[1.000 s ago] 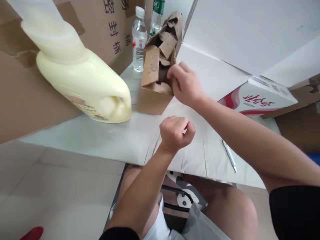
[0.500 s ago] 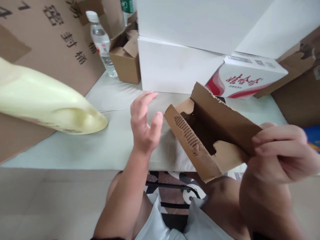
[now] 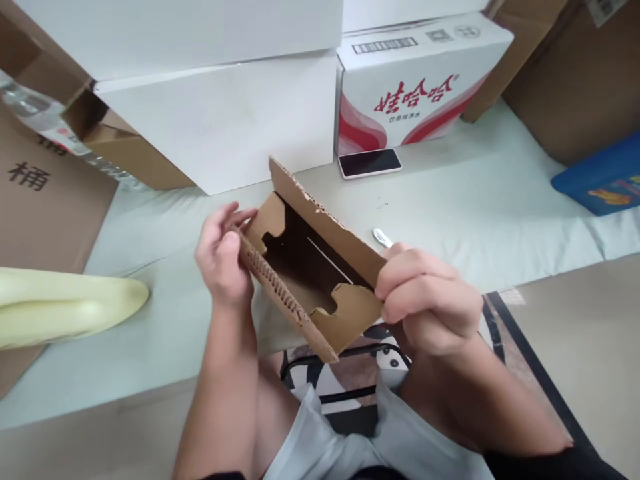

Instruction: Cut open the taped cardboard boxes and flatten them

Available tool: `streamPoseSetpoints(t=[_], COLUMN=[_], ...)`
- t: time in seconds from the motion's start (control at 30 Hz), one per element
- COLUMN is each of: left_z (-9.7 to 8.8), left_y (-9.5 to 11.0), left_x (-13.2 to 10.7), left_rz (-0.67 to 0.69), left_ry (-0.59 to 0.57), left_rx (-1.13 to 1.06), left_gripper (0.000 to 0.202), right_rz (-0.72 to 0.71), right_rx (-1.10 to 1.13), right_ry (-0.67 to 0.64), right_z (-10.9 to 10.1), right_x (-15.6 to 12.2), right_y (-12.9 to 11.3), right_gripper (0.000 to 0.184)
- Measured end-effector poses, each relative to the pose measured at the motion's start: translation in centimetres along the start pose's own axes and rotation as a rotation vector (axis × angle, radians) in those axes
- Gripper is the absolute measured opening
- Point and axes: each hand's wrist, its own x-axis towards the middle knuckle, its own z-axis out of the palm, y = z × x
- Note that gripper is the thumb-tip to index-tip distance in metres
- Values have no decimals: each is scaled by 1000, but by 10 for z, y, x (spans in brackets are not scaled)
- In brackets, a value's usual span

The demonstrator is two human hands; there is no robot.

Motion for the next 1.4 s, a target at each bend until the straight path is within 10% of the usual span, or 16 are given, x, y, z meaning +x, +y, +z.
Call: streamPoseSetpoints(t=[0.17,0.37,0.63,0.93,1.3,1.4], left_z=[-2,2,-1,-19,-33,-34], left_y=[8,6,-5,-11,-6,-7], left_x=[-9,-16,-16,-10,-2,1], left_rz=[177,70,79,331,2,-115], left_ry=[47,-20,76,-114,224,317], left_rx=[-61,-111,-19,307,135,37], left_gripper=[20,33,26,24,27,29], right_rz=[174,310,191,326,1339,1283], right_rx=[-189,-395,41,-2,248,515], right_ry=[211,426,-38,-65,5,-87], right_z=[3,18,12,25,16,20], right_x=[-2,-14,-25,-24,-35,-35], right_y=[12,27,41,37,61,56], right_gripper=[28,33,41,24,61,62])
